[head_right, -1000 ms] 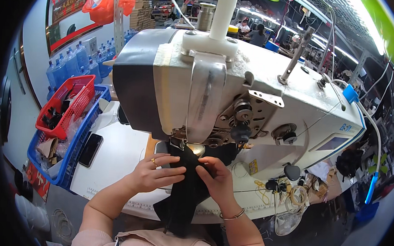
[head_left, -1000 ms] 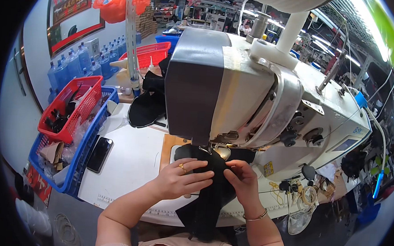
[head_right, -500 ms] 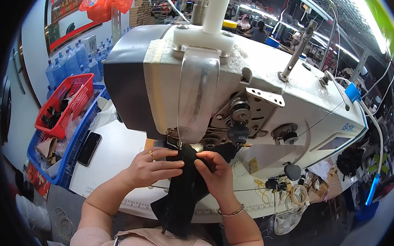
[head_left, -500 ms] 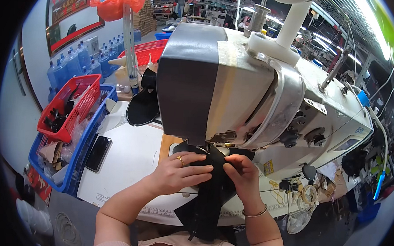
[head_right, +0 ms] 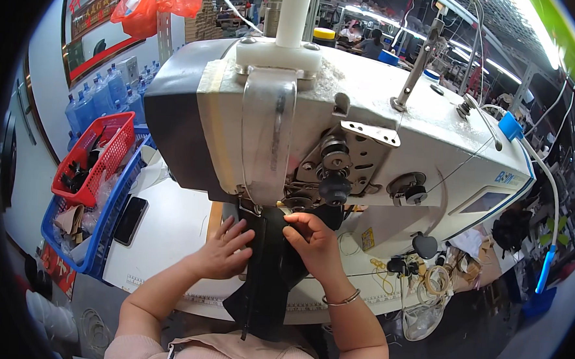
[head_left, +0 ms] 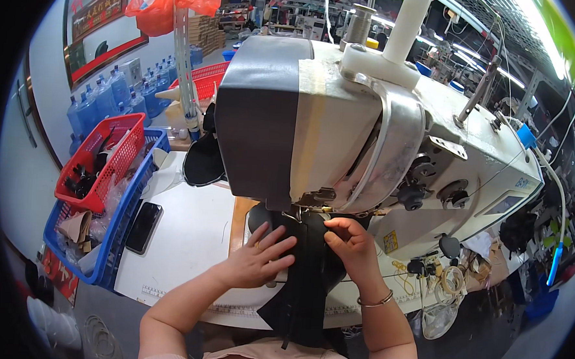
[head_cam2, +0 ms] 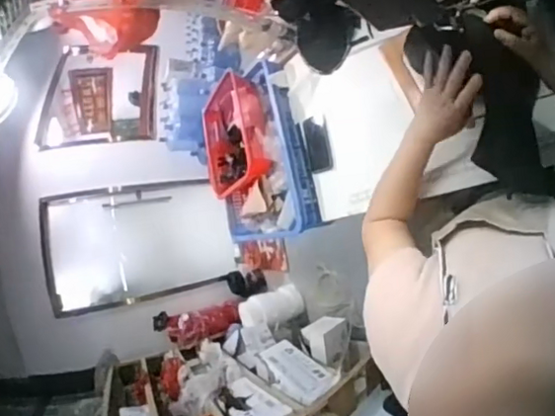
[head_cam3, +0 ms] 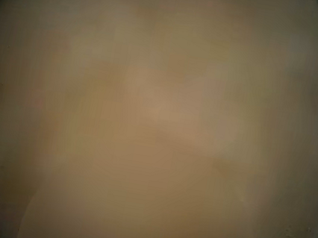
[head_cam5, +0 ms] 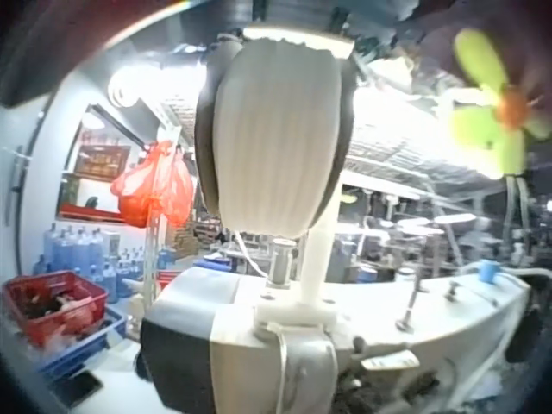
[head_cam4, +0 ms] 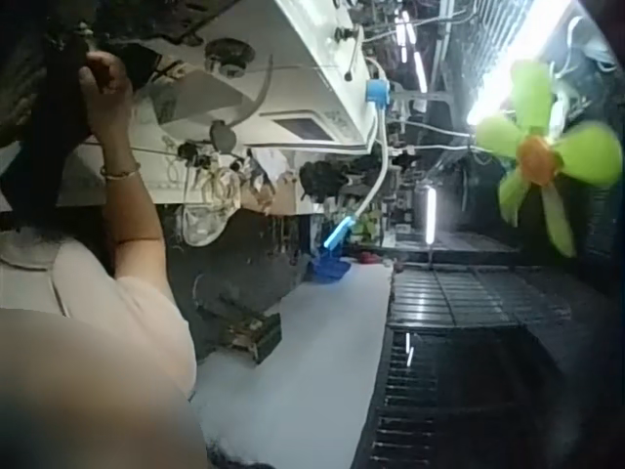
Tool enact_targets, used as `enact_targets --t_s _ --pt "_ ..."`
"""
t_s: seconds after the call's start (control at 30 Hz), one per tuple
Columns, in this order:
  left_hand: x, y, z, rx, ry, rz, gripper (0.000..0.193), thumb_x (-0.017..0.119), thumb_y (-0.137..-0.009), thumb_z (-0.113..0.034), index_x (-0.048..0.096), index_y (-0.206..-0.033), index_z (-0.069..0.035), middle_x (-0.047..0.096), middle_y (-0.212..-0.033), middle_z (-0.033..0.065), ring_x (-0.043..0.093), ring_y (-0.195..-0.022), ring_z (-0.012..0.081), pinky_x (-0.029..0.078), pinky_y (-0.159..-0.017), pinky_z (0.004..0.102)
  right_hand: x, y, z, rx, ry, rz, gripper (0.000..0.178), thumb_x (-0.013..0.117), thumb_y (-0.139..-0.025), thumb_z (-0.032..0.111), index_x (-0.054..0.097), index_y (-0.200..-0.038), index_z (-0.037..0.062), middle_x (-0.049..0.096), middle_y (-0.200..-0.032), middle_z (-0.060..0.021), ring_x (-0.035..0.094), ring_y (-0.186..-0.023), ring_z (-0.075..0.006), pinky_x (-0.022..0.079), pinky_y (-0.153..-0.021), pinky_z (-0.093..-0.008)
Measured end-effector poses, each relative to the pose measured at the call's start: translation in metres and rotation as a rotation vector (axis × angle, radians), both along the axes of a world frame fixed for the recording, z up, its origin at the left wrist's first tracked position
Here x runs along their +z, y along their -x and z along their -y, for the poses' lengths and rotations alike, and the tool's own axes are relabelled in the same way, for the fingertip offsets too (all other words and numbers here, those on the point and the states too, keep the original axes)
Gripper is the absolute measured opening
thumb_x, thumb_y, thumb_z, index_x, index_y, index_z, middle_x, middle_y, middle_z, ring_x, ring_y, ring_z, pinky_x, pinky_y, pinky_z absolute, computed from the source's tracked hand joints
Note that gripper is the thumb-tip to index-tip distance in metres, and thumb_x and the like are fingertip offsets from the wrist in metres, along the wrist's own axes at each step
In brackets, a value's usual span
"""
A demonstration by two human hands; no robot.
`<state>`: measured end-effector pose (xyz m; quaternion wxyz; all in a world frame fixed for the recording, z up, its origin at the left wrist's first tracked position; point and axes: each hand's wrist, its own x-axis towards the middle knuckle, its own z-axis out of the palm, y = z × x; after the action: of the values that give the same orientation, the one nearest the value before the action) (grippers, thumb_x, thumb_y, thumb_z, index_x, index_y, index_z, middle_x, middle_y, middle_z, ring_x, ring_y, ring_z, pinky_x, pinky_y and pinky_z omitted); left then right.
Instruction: The recorder uses an industrial sewing machine to stitch together the black leather upper components of a boot.
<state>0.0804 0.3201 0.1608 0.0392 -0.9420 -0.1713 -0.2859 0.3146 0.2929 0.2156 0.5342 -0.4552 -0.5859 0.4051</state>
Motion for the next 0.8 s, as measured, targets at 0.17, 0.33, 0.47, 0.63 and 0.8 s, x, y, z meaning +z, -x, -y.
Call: enact_targets --t_s 0.17,0.33,0.47,0.63,0.8 --pt "-0.015 -0.021 -0.009 0.074 -0.274 0.265 0.038 0.061 -0.079 -0.016 0.052 -0.116 -0.016 0.043 -0.14 0.0087 0.039 -0.13 0.031 0.023 -0.11 0.051 -0.003 -0.003 0.002 0.111 0.022 -0.074 0.028 0.065 -0.086 0.002 0.06 -0.113 0.0031 0.06 -0.104 0.0001 0.054 -0.091 -0.005 0.044 -0.082 -0.0188" --pt "0.019 -0.023 -0.004 0.086 -0.3 0.335 0.032 0.059 -0.08 -0.013 0.064 -0.111 -0.014 0.061 -0.122 0.0034 0.054 -0.114 0.0236 0.039 -0.102 0.0398 0.004 -0.006 0.003 0.074 -0.055 -0.023 0.023 0.067 -0.085 0.004 0.063 -0.108 0.0036 0.063 -0.098 0.0008 0.056 -0.087 -0.0054 0.045 -0.08 -0.0195" --pt "0.039 -0.017 0.01 0.126 -0.263 0.275 0.03 0.059 -0.077 -0.013 0.068 -0.105 -0.013 0.064 -0.115 0.0022 0.059 -0.107 0.0226 0.045 -0.097 0.0401 0.011 -0.011 0.004 0.0 -0.07 0.161 0.018 0.07 -0.083 0.006 0.068 -0.1 0.005 0.066 -0.091 0.0014 0.058 -0.083 -0.0051 0.046 -0.076 -0.02" --pt "0.044 -0.015 0.007 0.098 -0.254 0.299 0.031 0.058 -0.076 -0.012 0.068 -0.105 -0.012 0.065 -0.113 0.0022 0.06 -0.106 0.0236 0.047 -0.095 0.0399 0.012 -0.006 0.003 -0.008 -0.071 0.172 0.017 0.069 -0.082 0.007 0.068 -0.099 0.0052 0.067 -0.09 0.0014 0.058 -0.082 -0.0052 0.045 -0.074 -0.0199" --pt "0.044 -0.014 0.001 0.084 -0.209 0.299 0.031 0.058 -0.075 -0.011 0.068 -0.104 -0.012 0.065 -0.112 0.0022 0.061 -0.106 0.0239 0.048 -0.094 0.0398 0.016 -0.004 0.001 -0.03 -0.073 0.16 0.016 0.069 -0.083 0.007 0.068 -0.099 0.0053 0.066 -0.089 0.0016 0.057 -0.08 -0.005 0.046 -0.074 -0.0199"
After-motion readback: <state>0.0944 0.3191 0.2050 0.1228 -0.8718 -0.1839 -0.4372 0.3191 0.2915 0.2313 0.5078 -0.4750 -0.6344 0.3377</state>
